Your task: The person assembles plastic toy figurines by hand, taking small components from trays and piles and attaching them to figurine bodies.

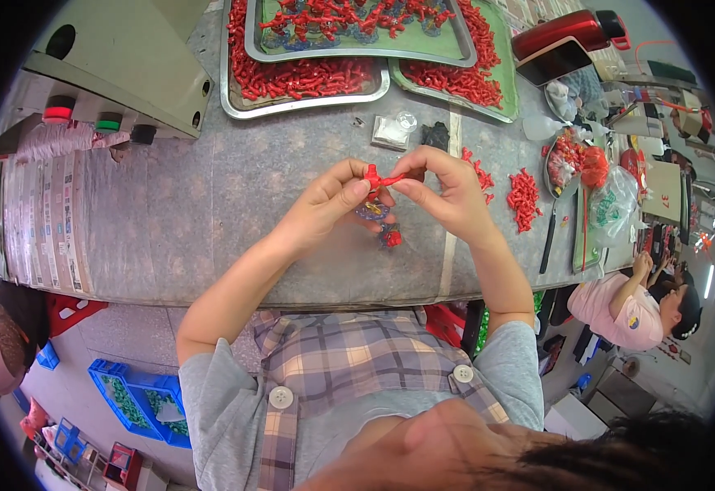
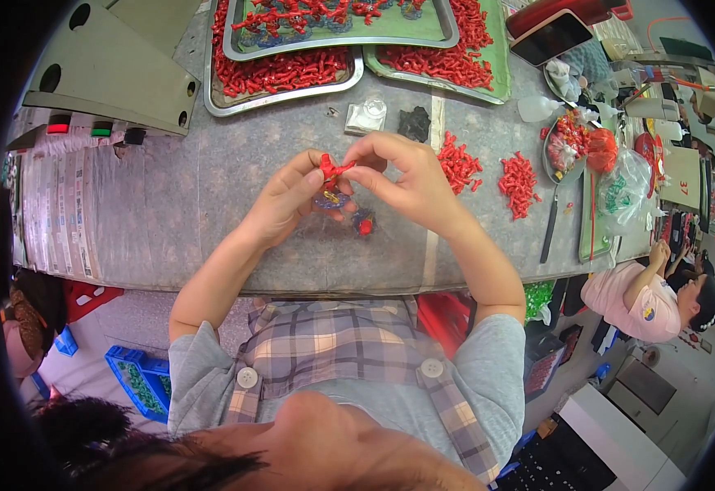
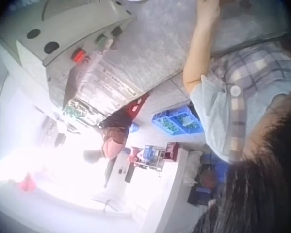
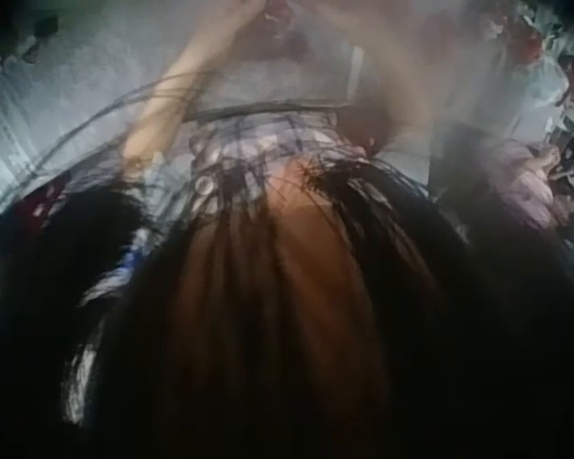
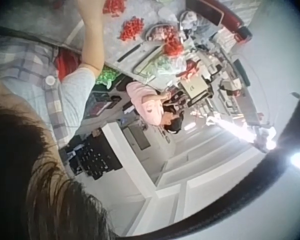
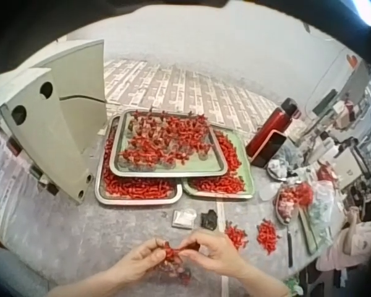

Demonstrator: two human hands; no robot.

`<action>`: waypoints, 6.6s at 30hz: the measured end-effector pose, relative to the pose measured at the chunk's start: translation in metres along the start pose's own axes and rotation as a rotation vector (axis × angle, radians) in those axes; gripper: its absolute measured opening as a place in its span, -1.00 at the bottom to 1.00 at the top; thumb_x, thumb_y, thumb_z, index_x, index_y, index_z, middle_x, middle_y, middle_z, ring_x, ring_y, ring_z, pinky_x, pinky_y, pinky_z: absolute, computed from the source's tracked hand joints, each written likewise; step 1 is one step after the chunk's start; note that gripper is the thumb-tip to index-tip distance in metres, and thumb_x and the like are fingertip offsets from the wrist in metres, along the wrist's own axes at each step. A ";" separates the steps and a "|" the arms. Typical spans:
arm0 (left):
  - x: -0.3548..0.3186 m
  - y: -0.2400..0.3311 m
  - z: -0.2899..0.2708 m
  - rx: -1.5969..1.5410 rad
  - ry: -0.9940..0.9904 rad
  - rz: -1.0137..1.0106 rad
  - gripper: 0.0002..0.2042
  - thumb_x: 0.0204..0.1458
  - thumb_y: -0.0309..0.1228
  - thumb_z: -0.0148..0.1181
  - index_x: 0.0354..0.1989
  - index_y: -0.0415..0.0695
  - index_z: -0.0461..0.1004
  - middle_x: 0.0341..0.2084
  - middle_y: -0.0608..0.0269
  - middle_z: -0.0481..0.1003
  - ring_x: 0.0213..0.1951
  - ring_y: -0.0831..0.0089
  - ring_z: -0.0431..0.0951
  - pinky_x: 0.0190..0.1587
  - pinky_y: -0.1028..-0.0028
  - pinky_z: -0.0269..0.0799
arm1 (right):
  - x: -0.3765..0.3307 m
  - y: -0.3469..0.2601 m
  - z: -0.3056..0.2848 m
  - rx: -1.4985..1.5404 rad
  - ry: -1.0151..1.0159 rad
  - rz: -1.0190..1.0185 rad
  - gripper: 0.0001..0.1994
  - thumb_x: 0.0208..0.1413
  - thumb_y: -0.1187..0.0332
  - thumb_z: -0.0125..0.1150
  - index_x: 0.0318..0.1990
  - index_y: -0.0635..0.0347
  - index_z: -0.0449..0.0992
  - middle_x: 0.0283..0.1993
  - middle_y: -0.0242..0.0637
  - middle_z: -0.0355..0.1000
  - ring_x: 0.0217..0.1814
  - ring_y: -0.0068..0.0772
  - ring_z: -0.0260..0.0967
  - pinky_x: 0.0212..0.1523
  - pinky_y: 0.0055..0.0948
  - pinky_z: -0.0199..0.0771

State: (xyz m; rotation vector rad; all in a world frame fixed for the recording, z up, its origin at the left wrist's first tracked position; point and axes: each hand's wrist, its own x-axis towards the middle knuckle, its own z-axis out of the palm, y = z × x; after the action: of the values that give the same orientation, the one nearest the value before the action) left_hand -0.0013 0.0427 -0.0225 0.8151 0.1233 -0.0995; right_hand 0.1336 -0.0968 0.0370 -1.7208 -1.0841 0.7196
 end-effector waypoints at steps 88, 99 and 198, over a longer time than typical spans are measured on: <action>-0.026 -0.026 0.009 0.427 -0.127 -0.363 -0.84 -0.09 -0.46 0.23 -0.29 -0.16 0.49 -0.42 0.32 0.54 -0.32 0.63 0.48 -0.22 0.55 0.38 | -0.075 0.014 0.009 -0.487 -0.353 -0.253 -0.77 -0.05 0.20 0.17 -0.55 0.07 0.32 -0.60 -0.40 0.27 -0.48 -0.35 0.27 -0.41 -0.38 0.24; -0.029 -0.029 0.012 0.555 -0.106 -0.254 -0.86 -0.16 -0.47 0.28 -0.37 -0.13 0.53 -0.45 0.30 0.55 -0.36 0.60 0.50 -0.28 0.54 0.40 | -0.080 0.017 0.013 -0.660 -0.337 -0.411 -0.80 -0.08 0.23 0.18 -0.55 0.04 0.31 -0.62 -0.46 0.18 -0.50 -0.45 0.21 -0.43 -0.47 0.17; -0.018 -0.017 -0.002 0.348 -0.199 -0.421 -0.86 -0.15 -0.49 0.28 -0.39 -0.23 0.54 -0.49 0.36 0.54 -0.37 0.67 0.46 -0.24 0.61 0.34 | -0.080 0.026 0.033 -0.524 -0.225 -0.329 -0.79 -0.08 0.28 0.20 -0.57 0.07 0.29 -0.64 -0.43 0.28 -0.54 -0.39 0.27 -0.50 -0.41 0.23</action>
State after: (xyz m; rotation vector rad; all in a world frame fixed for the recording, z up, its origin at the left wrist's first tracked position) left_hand -0.0211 0.0332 -0.0329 1.1116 0.0886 -0.6114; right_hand 0.0805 -0.1596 -0.0002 -1.8440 -1.7851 0.4478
